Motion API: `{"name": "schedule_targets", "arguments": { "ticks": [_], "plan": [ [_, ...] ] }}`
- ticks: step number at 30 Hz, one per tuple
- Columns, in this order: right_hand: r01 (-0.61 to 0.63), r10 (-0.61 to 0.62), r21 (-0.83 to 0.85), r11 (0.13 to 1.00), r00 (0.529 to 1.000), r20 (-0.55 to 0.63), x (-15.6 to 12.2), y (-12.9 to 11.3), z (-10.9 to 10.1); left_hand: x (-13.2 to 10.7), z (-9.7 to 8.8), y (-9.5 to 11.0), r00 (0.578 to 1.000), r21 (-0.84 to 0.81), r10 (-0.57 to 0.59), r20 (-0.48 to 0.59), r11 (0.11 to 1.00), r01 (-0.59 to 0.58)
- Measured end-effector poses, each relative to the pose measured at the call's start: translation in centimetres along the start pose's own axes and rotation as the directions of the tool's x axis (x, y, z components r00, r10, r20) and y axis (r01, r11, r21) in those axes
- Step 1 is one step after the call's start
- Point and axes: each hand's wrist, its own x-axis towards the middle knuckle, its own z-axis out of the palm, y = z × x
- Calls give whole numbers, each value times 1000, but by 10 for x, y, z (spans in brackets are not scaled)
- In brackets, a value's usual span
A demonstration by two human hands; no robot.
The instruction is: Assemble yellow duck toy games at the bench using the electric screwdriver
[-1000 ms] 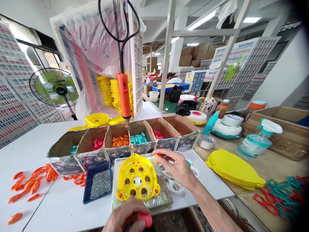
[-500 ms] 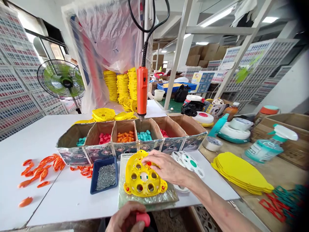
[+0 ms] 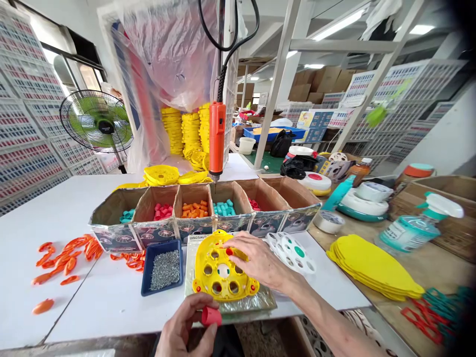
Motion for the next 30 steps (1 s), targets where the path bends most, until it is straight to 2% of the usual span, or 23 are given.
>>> {"name": "schedule_targets", "arguments": {
  "ticks": [4, 8, 12, 15, 18, 23, 27, 30],
  "plan": [
    [4, -4, -12, 1000, 1000, -15, -2, 0, 4, 1, 1, 7, 995, 84, 70, -72, 994, -64],
    [7, -8, -28, 1000, 1000, -20, -4, 0, 2, 2, 5, 18, 984, 205, 92, -152, 977, -60],
    [27, -25, 20, 999, 994, -104, -9, -4, 0, 5, 12, 25, 958, 165, 141, -249, 981, -102],
    [13, -2, 91, 996, 992, -128, -16, -17, -2, 12, 13, 29, 951, 237, 212, -227, 959, -157],
    [-20, 40, 207, 978, 995, -90, -23, -37, -5, 20, 10, 32, 940, 336, 262, -220, 925, -179],
    [-55, 71, 349, 936, 997, -33, -26, -64, -1, 26, 9, 34, 935, 358, 285, -213, 913, -196],
    [-34, 71, 387, 922, 994, -82, -27, -70, 10, 25, 11, 29, 920, 391, 337, -201, 888, -240],
    [-41, 96, 396, 917, 988, -121, -26, -61, 11, 24, 9, 25, 905, 463, 375, -199, 850, -251]
  ]
}}
